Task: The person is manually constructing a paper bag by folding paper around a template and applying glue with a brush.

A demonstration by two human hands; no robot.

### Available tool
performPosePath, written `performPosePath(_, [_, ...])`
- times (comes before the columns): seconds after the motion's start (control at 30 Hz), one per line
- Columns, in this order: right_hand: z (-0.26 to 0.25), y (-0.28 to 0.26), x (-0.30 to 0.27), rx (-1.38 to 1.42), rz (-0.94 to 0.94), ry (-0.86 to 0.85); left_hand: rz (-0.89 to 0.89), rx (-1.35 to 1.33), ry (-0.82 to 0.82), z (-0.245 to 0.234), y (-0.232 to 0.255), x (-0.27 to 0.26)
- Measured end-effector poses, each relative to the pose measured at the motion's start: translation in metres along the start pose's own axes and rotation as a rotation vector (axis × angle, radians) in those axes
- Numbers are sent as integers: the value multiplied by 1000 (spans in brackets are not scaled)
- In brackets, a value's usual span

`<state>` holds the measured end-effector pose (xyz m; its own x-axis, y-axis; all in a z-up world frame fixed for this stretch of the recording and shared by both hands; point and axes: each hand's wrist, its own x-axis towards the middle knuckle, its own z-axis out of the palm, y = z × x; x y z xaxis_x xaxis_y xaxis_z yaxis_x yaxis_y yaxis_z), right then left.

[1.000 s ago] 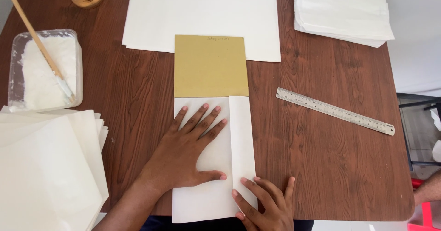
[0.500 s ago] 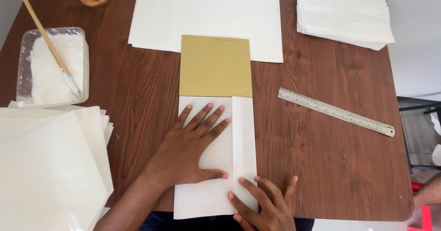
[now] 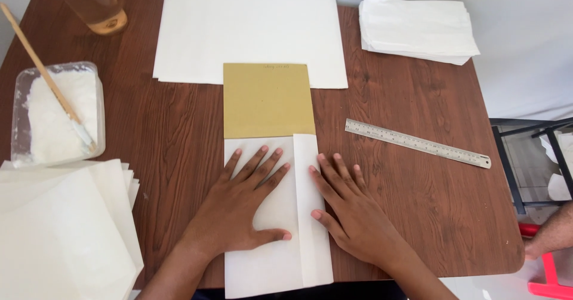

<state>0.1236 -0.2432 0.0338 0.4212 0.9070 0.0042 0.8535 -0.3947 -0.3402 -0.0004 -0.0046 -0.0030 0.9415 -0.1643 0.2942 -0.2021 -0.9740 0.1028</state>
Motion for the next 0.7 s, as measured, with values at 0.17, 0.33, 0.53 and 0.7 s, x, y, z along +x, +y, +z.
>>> performPosePath(0.17, [0, 2, 12, 2, -63, -45, 3, 71, 32, 5, 1, -1])
performPosePath(0.33, [6, 4, 14, -52, -96, -13, -2, -39, 18, 5, 2, 0])
performPosePath(0.53, [8, 4, 15, -107, -102, 26, -13, -113, 13, -1, 2, 7])
performPosePath(0.7, [8, 0, 15, -115, -118, 31, -87, -168, 29, -4, 6, 33])
